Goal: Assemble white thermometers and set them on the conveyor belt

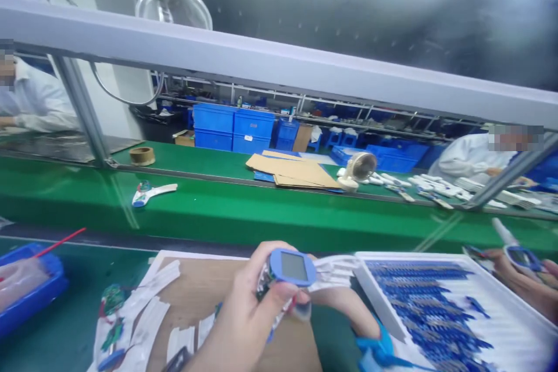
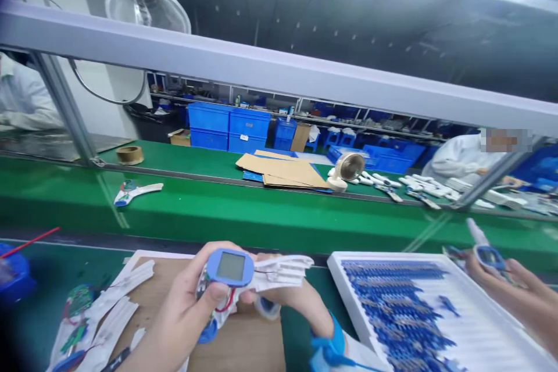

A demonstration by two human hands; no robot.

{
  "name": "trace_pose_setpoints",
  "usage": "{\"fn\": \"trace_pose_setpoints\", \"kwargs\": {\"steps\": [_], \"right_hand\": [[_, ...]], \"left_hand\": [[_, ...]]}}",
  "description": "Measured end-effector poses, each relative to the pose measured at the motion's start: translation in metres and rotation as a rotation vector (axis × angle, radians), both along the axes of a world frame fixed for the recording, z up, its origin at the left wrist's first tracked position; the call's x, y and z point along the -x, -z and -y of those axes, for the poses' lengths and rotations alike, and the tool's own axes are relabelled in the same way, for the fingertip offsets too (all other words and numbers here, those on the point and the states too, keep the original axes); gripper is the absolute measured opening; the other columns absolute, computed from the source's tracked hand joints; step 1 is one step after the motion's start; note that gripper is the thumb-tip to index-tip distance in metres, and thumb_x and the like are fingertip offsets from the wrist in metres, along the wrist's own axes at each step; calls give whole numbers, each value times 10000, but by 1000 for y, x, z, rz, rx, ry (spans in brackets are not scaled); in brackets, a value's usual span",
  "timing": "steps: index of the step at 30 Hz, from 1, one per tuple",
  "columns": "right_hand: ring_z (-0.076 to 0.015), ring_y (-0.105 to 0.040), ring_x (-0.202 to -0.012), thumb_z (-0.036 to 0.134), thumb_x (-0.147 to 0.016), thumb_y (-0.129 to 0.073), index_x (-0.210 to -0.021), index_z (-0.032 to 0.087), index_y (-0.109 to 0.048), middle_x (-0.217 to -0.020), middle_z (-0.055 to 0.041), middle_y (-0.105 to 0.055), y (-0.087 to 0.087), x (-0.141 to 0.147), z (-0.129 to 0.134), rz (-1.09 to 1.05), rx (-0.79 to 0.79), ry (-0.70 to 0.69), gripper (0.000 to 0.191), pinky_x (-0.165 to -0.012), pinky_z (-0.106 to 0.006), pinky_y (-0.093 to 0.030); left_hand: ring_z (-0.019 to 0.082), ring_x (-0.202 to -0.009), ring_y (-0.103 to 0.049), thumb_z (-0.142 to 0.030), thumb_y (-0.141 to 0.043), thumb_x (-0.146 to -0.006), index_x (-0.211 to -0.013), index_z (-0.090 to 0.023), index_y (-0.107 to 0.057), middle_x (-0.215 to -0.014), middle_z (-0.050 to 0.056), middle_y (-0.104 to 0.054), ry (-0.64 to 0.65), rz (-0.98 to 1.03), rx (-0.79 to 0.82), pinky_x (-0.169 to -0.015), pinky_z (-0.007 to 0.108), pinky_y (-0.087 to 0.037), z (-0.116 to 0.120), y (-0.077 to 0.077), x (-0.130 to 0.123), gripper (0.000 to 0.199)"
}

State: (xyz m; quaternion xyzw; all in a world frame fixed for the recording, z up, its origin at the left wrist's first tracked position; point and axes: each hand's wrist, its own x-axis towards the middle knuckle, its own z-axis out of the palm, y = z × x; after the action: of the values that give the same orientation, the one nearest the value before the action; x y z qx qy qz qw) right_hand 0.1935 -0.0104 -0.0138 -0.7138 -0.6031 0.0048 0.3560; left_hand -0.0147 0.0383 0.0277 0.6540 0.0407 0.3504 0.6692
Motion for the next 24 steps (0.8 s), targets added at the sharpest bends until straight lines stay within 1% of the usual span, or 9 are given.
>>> {"fn": "trace_pose_setpoints", "kwargs": {"steps": [2,5,6,7,9,12,15,17,24], "right_hand": [[-107,-657,-682,447,-952,-589,-885,188,-642,-788,-4,-672,-15,-3,25,-64,-187,16,272,-596,-211,-556],[-139,-681,-824,325,-997,-515,-1052,237,-588,-939,-43,-684,-42,12,57,-148,-532,193,127,-658,-241,-574],[-140,-665,-842,296,-986,-537,-1034,257,-581,-943,-40,-664,-51,22,67,-166,-622,238,76,-664,-238,-562],[-151,-646,-824,282,-954,-595,-915,264,-594,-880,-29,-644,-58,33,75,-183,-663,225,43,-669,-253,-555],[-158,-629,-748,269,-911,-664,-900,268,-640,-778,-14,-644,-69,54,84,-86,-662,7,26,-650,-268,-548],[-121,-627,-713,157,-888,-673,-902,231,-664,-771,-1,-657,-75,70,84,-27,-610,-149,75,-640,-226,-536],[-105,-626,-706,108,-876,-670,-891,210,-666,-776,1,-653,-75,68,79,-83,-572,-185,103,-645,-208,-539],[-102,-628,-703,99,-875,-667,-883,207,-664,-777,2,-655,-74,63,78,-101,-571,-190,108,-648,-201,-542],[-105,-628,-698,136,-884,-673,-835,192,-667,-748,-7,-650,-76,65,77,-132,-595,-204,74,-649,-195,-547]], "left_hand": [[158,-767,-719,-534,-520,-969,-1164,-249,-597,-939,32,-737,-118,-39,-208,-678,208,-589,3,0,-1,354],[156,-903,-726,-483,-497,-993,-1188,-298,-579,-1122,17,-730,-273,-37,-492,-749,191,-587,7,-1,-3,281],[152,-944,-728,-467,-487,-1002,-1195,-302,-566,-1130,12,-732,-302,-32,-566,-774,179,-583,9,-2,-4,266],[145,-969,-729,-455,-476,-1010,-1196,-297,-557,-1114,9,-740,-327,-26,-641,-800,165,-577,10,-2,-4,257],[130,-971,-736,-443,-469,-1016,-1198,-275,-542,-1107,19,-748,-352,-29,-788,-832,137,-563,11,-1,-5,257],[129,-991,-736,-397,-421,-1041,-1204,-222,-532,-1115,64,-748,-366,-39,-992,-866,124,-545,11,-1,-5,263],[125,-994,-737,-323,-298,-1075,-1182,-188,-534,-1082,80,-758,-427,-61,-1138,-847,123,-549,10,-3,-5,293],[115,-937,-751,-306,-253,-1082,-1142,-189,-536,-1026,64,-773,-476,-72,-1209,-816,122,-558,11,-6,-6,311],[108,-816,-769,-257,-206,-1089,-1066,-190,-518,-942,37,-795,-536,-82,-1323,-737,112,-573,15,-19,-7,320]]}}
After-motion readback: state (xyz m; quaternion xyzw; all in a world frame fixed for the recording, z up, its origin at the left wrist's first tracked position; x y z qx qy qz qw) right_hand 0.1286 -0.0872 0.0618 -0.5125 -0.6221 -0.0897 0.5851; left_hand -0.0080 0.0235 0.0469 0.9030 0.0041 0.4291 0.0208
